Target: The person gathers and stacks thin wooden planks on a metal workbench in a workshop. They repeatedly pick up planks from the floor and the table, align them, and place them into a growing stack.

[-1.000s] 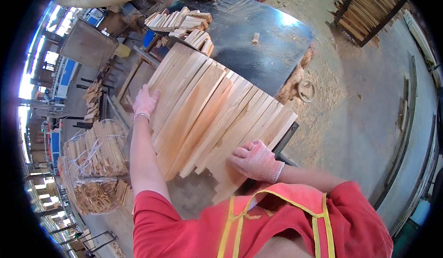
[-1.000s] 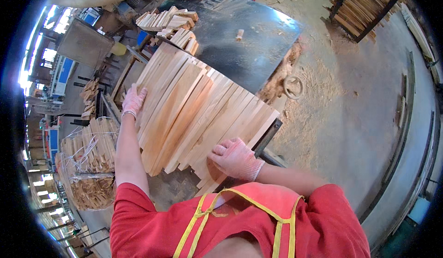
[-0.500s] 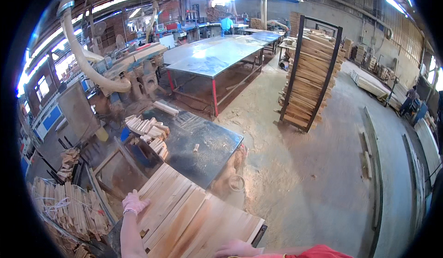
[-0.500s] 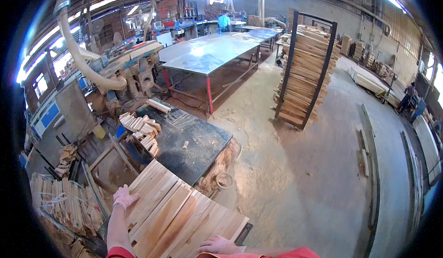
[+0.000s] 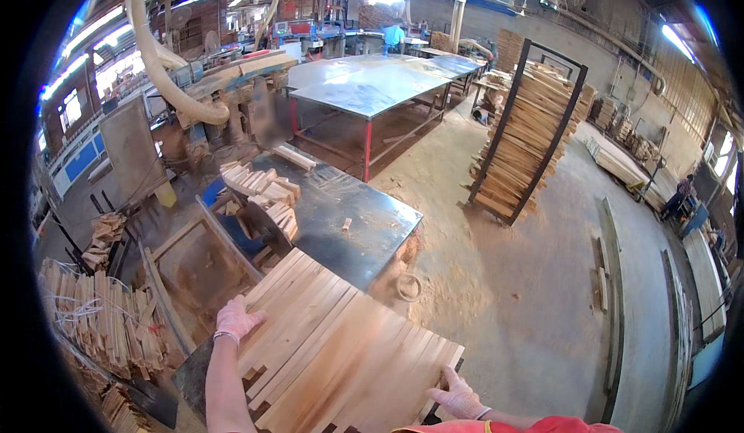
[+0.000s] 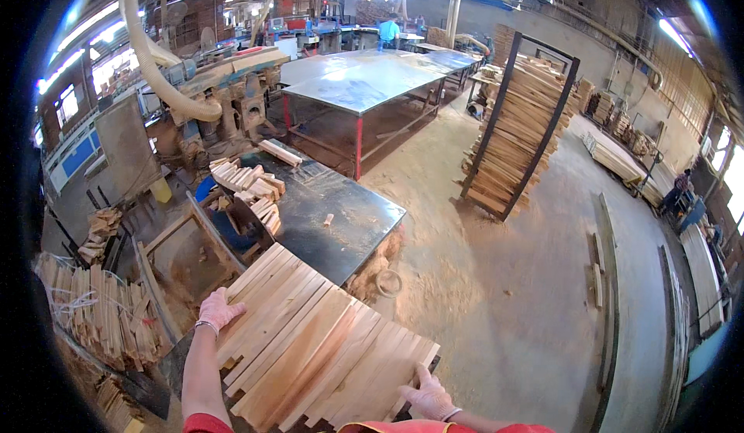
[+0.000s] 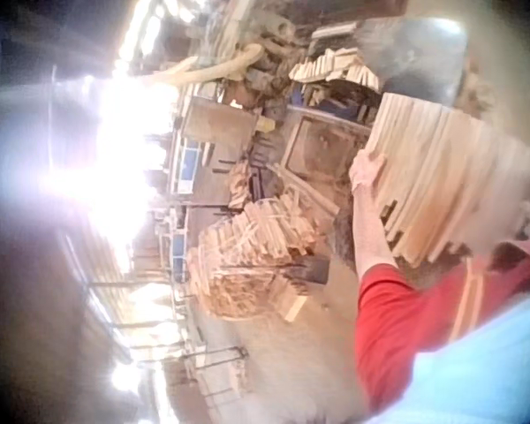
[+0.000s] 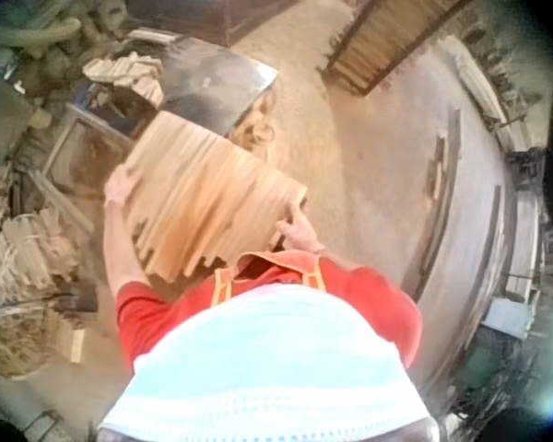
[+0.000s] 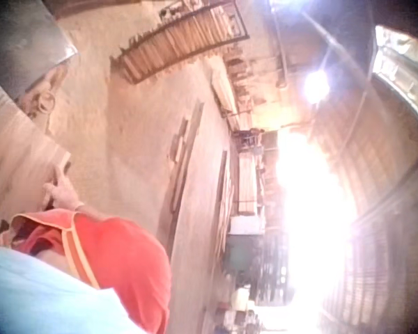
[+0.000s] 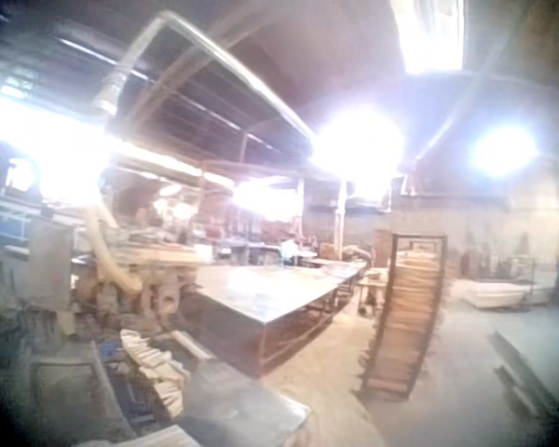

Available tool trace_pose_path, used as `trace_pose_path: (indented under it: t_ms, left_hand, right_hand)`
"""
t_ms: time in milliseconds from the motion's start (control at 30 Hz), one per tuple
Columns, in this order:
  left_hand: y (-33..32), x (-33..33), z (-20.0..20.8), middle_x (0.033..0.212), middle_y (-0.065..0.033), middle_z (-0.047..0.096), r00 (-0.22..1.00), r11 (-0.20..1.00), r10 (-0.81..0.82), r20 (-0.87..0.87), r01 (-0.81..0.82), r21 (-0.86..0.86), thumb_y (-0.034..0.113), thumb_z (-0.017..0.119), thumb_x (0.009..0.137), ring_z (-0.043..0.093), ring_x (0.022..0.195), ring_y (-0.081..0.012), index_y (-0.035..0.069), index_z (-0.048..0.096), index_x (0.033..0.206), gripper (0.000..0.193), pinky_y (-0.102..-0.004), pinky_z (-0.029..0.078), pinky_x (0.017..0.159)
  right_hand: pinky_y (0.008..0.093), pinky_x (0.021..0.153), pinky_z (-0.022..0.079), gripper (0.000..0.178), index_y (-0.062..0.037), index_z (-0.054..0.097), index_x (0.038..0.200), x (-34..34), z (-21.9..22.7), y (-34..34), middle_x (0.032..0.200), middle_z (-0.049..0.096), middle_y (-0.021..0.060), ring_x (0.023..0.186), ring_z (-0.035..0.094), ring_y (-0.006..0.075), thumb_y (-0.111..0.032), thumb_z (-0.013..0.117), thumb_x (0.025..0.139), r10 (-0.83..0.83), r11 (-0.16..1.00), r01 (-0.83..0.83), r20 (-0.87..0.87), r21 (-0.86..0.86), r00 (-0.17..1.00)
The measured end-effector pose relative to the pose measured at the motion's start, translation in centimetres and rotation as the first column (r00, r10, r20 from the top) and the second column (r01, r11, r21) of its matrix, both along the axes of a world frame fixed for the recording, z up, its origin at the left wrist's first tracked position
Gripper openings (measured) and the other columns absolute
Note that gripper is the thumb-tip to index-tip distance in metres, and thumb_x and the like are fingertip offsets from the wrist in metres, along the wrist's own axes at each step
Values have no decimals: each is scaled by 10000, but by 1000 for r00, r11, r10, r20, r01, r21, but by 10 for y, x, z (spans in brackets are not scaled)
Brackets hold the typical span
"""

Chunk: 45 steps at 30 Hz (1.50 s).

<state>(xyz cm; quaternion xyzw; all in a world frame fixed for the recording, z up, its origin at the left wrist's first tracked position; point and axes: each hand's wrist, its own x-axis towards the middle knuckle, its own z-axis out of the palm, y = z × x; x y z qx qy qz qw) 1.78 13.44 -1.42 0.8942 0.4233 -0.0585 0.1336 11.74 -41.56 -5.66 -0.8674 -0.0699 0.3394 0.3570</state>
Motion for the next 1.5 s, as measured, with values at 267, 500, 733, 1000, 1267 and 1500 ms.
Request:
trace_pose_path:
  t_ms: [267, 500, 733, 1000, 1267, 1500]
  left_hand:
    - [-4, -21, 8, 1316, -262, 659, 999, 1000, 30, 13, -30, -7, 637, 793, 783, 625, 1259, -392, 11, 614, 1317, 842, -461, 494, 1072]
    - [21, -116, 12, 1218, -309, 703, 965, 967, 252, 76, -249, -53, 536, 818, 788, 672, 1186, -437, -85, 641, 1213, 773, -467, 532, 1029]
    - [-41, -223, -31, 833, -239, 708, 870, 900, 434, 235, -412, -141, 371, 797, 879, 713, 825, -273, -85, 616, 892, 491, -427, 553, 707]
    - [-244, -273, 3, 1019, -188, 712, 487, 422, 863, 139, -541, -728, 346, 734, 953, 717, 828, -246, -48, 598, 1140, 457, -412, 598, 654]
    - [-282, -277, -17, 940, -138, 657, 515, 542, 838, 179, -750, -380, 395, 691, 978, 577, 881, -187, -30, 577, 986, 440, -391, 512, 823]
    - [-277, -310, -54, 1095, -216, 694, 524, 620, 781, 340, -713, -328, 431, 662, 982, 671, 1009, -280, -34, 597, 1167, 504, -413, 525, 944]
  right_hand:
    - [410, 1034, 512, 708, -26, 570, 1455, 16, 20, 26, 1320, 695, 242, 1232, 669, 352, -423, 700, 883, 27, 999, -26, 30, -21, 999]
    - [351, 1040, 499, 608, -31, 612, 1437, 58, -6, 106, 1297, 720, 181, 1183, 682, 241, -345, 680, 921, -5, 924, 14, -23, 383, 1000]
    - [345, 1162, 407, 758, 23, 417, 1582, 143, -39, 167, 1589, 494, 176, 1434, 492, 256, -188, 741, 930, 80, 700, 79, -188, 709, 979]
    - [396, 1115, 475, 782, -46, 510, 1527, 181, -17, 244, 1441, 620, 154, 1303, 594, 284, -425, 772, 895, 408, 821, -400, 72, 407, 910]
    - [319, 1155, 404, 707, 63, 433, 1534, 178, -24, 223, 1492, 547, 117, 1379, 501, 199, -115, 733, 919, 364, 753, -42, -362, 656, 858]
    - [363, 1138, 408, 710, -23, 437, 1569, 177, -40, 200, 1483, 572, 174, 1389, 512, 258, -200, 693, 930, 574, 697, -288, -271, 656, 773]
